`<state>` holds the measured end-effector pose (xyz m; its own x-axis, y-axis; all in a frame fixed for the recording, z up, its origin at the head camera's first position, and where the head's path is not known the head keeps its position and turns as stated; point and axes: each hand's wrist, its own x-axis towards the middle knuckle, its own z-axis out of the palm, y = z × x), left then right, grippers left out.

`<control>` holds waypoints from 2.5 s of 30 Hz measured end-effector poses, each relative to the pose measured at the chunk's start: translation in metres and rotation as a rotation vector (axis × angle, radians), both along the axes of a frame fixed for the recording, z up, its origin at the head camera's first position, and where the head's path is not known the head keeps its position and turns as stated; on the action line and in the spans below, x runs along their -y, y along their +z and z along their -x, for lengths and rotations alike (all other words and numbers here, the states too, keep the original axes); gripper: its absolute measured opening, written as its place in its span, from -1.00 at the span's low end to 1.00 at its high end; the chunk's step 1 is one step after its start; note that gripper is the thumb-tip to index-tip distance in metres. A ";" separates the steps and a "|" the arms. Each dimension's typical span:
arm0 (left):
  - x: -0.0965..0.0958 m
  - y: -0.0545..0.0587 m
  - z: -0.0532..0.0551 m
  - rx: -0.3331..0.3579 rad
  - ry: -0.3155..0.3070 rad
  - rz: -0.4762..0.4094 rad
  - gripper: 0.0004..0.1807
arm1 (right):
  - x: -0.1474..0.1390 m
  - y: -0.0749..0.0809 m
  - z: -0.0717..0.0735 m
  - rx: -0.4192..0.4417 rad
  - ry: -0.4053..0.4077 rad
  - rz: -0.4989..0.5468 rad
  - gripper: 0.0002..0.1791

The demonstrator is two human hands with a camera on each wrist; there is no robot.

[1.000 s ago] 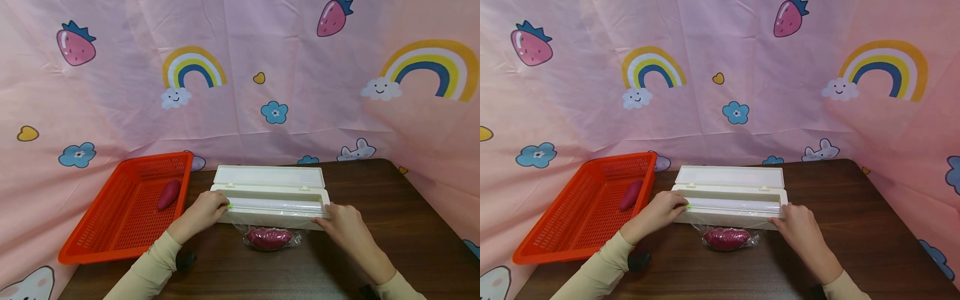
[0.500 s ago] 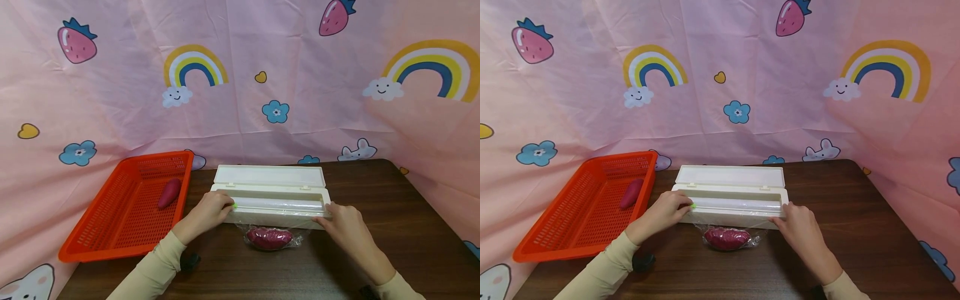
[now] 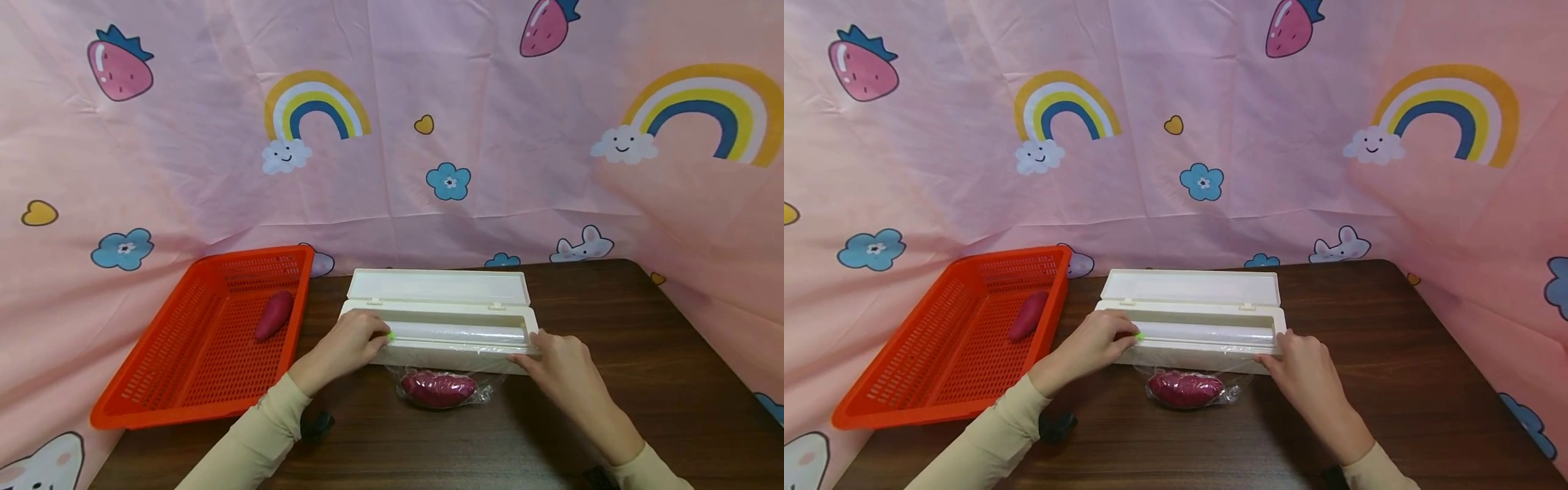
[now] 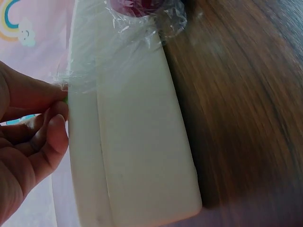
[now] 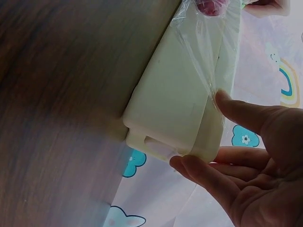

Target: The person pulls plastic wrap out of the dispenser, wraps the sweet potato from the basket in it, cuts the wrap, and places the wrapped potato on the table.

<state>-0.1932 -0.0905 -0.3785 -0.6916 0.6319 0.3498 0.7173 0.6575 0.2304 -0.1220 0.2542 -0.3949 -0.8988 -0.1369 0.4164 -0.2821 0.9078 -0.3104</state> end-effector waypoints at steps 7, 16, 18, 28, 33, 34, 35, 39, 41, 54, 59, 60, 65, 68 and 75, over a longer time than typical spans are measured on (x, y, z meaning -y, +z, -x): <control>-0.005 0.001 0.001 0.051 0.008 -0.030 -0.96 | 0.001 0.000 0.000 -0.009 -0.008 -0.014 -0.54; -0.012 -0.001 0.002 0.061 -0.012 -0.043 -0.96 | 0.002 0.002 0.000 0.022 -0.024 -0.006 -0.53; -0.016 -0.002 0.002 0.066 -0.010 -0.039 -0.96 | 0.003 0.002 0.000 0.019 -0.022 -0.004 -0.54; -0.051 -0.002 0.003 0.116 -0.073 -0.046 -0.96 | 0.001 0.000 0.000 0.001 -0.017 -0.003 -0.55; -0.054 -0.004 0.004 0.120 -0.089 -0.060 -0.95 | 0.002 0.001 -0.001 -0.022 -0.021 -0.022 -0.55; -0.055 -0.004 0.005 0.122 -0.092 -0.061 -0.95 | 0.002 0.001 -0.001 -0.023 -0.019 -0.023 -0.55; -0.055 -0.005 0.005 0.123 -0.094 -0.061 -0.95 | 0.002 0.001 0.000 -0.019 -0.018 -0.023 -0.54; -0.056 -0.004 0.007 0.133 -0.098 -0.056 -0.95 | 0.002 0.000 0.001 -0.017 -0.015 -0.019 -0.53; -0.057 -0.003 0.007 0.141 -0.102 -0.054 -0.95 | 0.002 0.000 0.001 -0.020 -0.013 -0.014 -0.52; -0.065 0.001 0.007 0.172 -0.106 -0.073 -0.93 | 0.000 -0.003 0.003 -0.091 0.008 -0.003 -0.53; -0.064 0.000 0.007 0.181 -0.101 -0.063 -0.93 | 0.001 -0.004 0.001 -0.059 -0.003 0.042 -0.63; -0.064 0.000 0.007 0.183 -0.101 -0.062 -0.93 | 0.001 -0.004 0.001 -0.050 -0.006 0.048 -0.64; -0.065 -0.001 0.008 0.184 -0.115 -0.060 -0.92 | 0.001 -0.004 0.002 -0.047 -0.014 0.053 -0.57; -0.066 0.000 0.009 0.179 -0.120 -0.060 -0.92 | 0.001 -0.004 0.003 -0.048 -0.020 0.057 -0.48; -0.067 0.000 0.011 0.190 -0.121 -0.063 -0.92 | 0.001 -0.002 0.004 -0.021 -0.025 0.072 -0.46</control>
